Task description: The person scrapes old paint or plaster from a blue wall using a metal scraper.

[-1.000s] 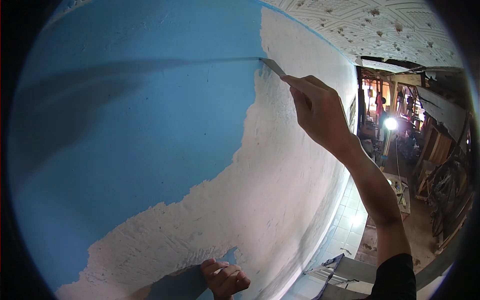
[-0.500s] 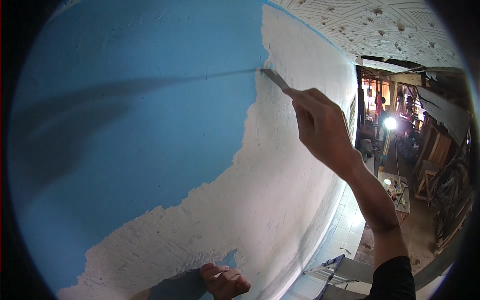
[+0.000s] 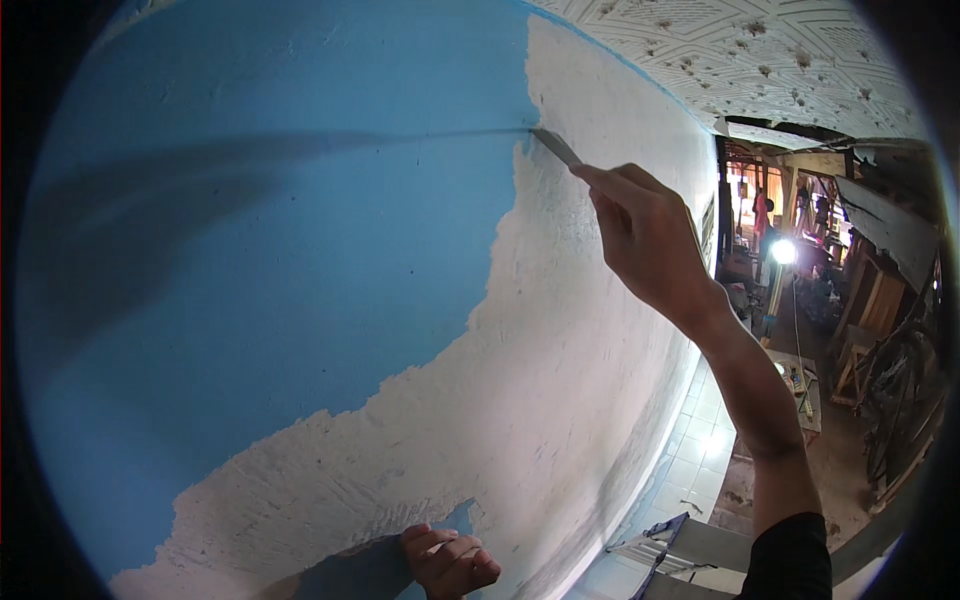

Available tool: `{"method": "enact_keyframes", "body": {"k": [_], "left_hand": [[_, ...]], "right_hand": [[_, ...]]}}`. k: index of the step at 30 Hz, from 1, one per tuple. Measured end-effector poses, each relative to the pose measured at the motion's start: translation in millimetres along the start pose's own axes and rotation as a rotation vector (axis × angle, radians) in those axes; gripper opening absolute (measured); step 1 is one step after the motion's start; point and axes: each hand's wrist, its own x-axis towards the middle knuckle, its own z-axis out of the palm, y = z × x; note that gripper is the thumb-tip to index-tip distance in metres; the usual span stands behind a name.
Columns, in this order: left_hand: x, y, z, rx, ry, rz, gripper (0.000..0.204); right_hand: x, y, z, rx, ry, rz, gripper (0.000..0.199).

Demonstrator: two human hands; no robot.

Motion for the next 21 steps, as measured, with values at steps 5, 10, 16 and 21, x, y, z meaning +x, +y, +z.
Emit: {"method": "enact_keyframes", "body": {"k": [5,10,16,21], "left_hand": [[-7,0,-3,0.051,0.005,-0.028,0.026],[-5,-2,-1,0.047,0.016,0.014,0.025],[-3,-2,-2,0.066,-0.008,0.022,0.025],[2,-6,-3,0.1,0.067,0.053,0.026]], "right_hand": [[-5,-1,1,0.021,-0.004,-0.064,0.029],[7,-1,0,0.024,-0.028,-0.036,0.029],[14,-4,-3,-0.039,-0.04,-0.053,0.029],[-46,-26,-3,0.052,-0.125,-0.024,0.037]]}}
